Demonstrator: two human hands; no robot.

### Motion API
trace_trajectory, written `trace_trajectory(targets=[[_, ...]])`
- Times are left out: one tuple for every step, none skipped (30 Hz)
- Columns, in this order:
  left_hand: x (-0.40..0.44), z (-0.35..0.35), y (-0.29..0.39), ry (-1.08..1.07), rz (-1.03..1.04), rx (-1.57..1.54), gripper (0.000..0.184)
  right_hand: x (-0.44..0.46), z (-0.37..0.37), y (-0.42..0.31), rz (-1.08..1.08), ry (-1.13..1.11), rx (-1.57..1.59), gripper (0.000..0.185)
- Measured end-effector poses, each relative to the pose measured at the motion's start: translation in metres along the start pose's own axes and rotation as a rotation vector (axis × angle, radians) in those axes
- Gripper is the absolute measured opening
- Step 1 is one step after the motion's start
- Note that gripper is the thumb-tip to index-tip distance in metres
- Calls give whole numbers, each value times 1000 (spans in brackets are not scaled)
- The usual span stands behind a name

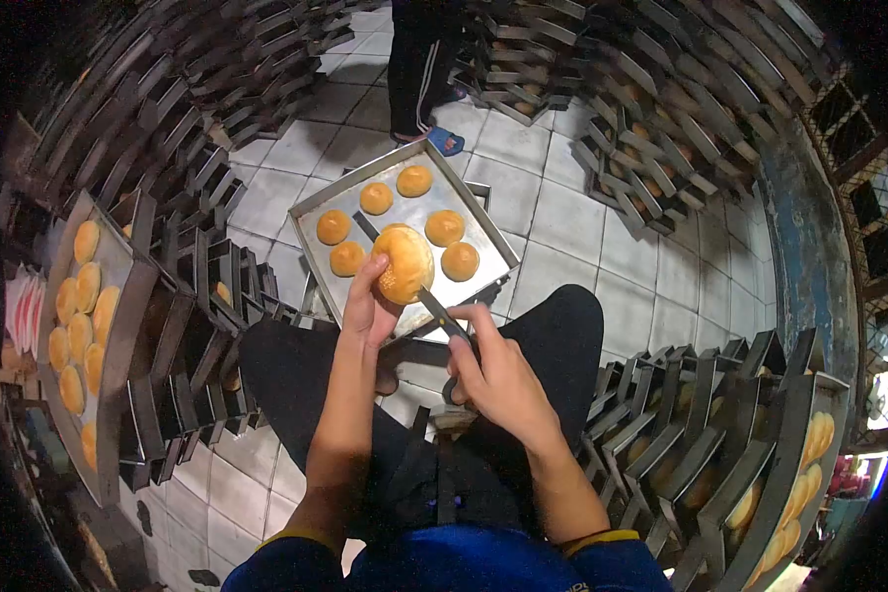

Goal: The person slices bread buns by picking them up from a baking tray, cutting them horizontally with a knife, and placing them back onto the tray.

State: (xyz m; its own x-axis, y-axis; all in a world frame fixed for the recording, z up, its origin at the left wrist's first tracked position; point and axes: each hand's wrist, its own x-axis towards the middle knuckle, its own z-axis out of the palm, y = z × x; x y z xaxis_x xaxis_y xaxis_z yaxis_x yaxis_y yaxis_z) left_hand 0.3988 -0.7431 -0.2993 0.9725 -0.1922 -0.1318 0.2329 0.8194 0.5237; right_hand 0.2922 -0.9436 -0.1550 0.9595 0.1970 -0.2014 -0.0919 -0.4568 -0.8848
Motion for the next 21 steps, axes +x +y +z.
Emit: trace_trajectory(targets=[[1,-2,1,2,-12,-11,48,-2,0,2,2,1,4,30],[2,-4,4,2,-17,4,49,-4,-2,3,-2,-11,3,30],[3,-5,9,5,-11,3,49,-4,-5,5,-8,-26,-1,29],[3,-6,14,-14,10,7,51,-10,-8,8,-12,-32,-4,29],[3,-5,17,-33,30,12,52,-19,-11,12,-44,-28,-16,29],[4,-7,18,-29,35,11,52,-24,-13,14,-74,-23,-28,29],[4,-8,17,16,22,-24,51,-22,-12,14,-72,-26,-28,29],[3,-8,14,59,2,-59,50,-20,-11,13,-34,-29,-23,29],[3,-6,9,58,-10,-58,50,-19,-10,12,7,-26,-16,29],[4,-2,3,68,-21,-72,47,-11,-5,11,15,-14,-11,29],[5,1,-3,79,-30,-84,46,2,3,12,38,-22,24,28],[4,2,-6,93,-38,-96,44,8,10,15,61,-32,60,28],[4,2,-7,94,-46,-94,44,9,14,19,67,-29,65,28],[5,2,-6,129,-28,-108,43,11,17,22,33,-16,63,28],[7,1,-5,163,-7,-124,42,14,19,24,-4,-6,58,28],[8,0,-2,165,1,-126,42,8,19,30,-12,-16,61,28],[9,-1,-1,183,12,-129,45,-1,17,32,-16,-23,57,28],[10,-3,1,203,23,-133,47,-10,14,32,1,-24,45,29],[10,-4,-1,206,27,-135,47,-14,14,32,18,-25,33,29],[11,-5,-5,218,29,-159,47,-11,14,33,18,-28,31,29],[11,-2,-8,230,27,-182,46,-9,15,35,19,-21,36,30]])
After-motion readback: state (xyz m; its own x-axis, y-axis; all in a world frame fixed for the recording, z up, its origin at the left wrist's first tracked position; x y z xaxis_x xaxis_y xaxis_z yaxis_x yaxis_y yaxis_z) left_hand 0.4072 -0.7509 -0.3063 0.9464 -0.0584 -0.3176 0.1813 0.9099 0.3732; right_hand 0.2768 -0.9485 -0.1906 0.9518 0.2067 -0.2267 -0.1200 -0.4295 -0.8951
